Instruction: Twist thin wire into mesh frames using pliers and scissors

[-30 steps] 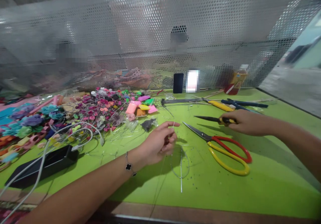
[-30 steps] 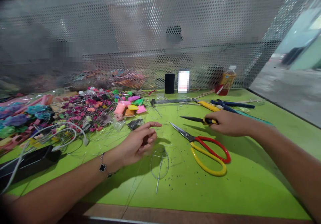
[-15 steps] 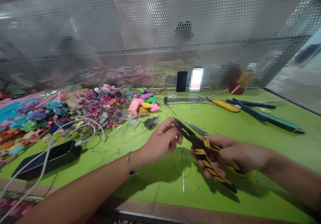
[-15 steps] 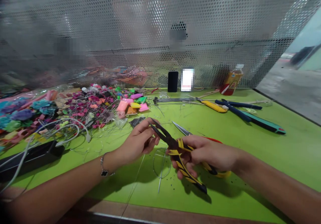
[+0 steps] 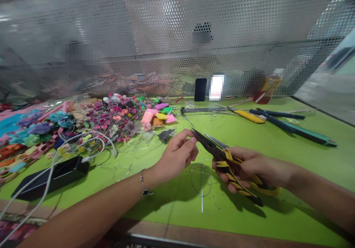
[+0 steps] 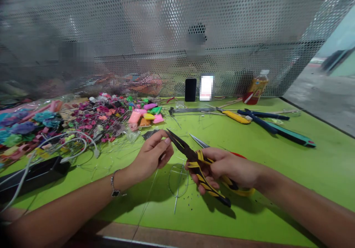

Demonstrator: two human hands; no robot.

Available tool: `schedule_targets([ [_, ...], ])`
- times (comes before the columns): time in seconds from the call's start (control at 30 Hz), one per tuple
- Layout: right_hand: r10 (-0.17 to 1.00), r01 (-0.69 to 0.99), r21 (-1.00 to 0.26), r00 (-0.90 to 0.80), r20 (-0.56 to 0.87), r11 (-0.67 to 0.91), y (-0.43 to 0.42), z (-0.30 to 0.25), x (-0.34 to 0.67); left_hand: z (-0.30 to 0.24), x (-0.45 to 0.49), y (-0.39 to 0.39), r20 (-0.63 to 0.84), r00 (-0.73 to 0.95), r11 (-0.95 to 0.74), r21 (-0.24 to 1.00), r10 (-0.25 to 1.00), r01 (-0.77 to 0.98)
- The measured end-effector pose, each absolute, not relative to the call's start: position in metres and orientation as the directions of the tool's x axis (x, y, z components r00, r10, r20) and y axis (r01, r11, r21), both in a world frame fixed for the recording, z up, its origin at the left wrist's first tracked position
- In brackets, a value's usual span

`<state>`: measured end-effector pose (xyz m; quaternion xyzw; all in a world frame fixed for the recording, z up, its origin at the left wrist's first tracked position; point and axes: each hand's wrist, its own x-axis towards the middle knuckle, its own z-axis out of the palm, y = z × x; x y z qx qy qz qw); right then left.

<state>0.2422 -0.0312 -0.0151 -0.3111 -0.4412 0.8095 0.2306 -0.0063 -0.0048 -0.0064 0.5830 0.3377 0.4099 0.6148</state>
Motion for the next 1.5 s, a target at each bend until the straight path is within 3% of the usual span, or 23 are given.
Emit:
schedule_targets([
  [0.2, 0.616, -0.105, -0.831, -0.723, -0.313, -0.546, -0.033, -0.013, 0.244, -0.007, -0.007, -0.006, 0.019, 0.477, 0.035, 0.994, 0.879, -0.103],
  [0.33, 0.616, -0.005, -0.852, -0.692, -0.375, -0.524, -0.032, -0.003, 0.245, -0.002, -0.007, -0.005, -0.029, 0.479, 0.087, 0.991, 0.878, -0.101],
  [0.43, 0.674, 0.208, -0.909, -0.616, -0.408, -0.36, -0.03, 0.006, 0.247, 0.0, -0.008, -0.002, -0.044, 0.472, 0.103, 0.99, 0.881, -0.099],
  [0.53, 0.769, 0.43, -0.901, -0.556, -0.315, -0.058, -0.028, 0.009, 0.248, 0.0, -0.008, 0.0, -0.051, 0.461, 0.09, 0.994, 0.886, -0.064],
  [0.63, 0.86, 0.609, -0.768, -0.483, -0.162, 0.197, -0.03, 0.01, 0.246, -0.003, -0.006, 0.001, -0.059, 0.431, 0.086, 0.995, 0.901, -0.042],
  [0.77, 0.895, 0.755, -0.577, -0.437, -0.088, 0.312, -0.034, 0.011, 0.244, -0.003, -0.001, -0.002, -0.105, 0.394, 0.161, 0.98, 0.913, -0.113],
  [0.97, 0.897, 0.82, -0.42, -0.441, -0.033, 0.388, -0.033, 0.007, 0.246, 0.002, 0.001, -0.003, -0.168, 0.38, 0.246, 0.955, 0.91, -0.168],
  [1.27, 0.893, 0.873, -0.185, -0.439, 0.103, 0.451, -0.023, -0.006, 0.249, 0.0, -0.001, -0.003, -0.116, 0.388, 0.187, 0.971, 0.915, -0.151],
  [1.5, 0.884, 0.85, -0.242, -0.458, 0.097, 0.467, -0.016, -0.008, 0.254, 0.0, 0.001, -0.009, -0.119, 0.387, 0.195, 0.967, 0.914, -0.164],
])
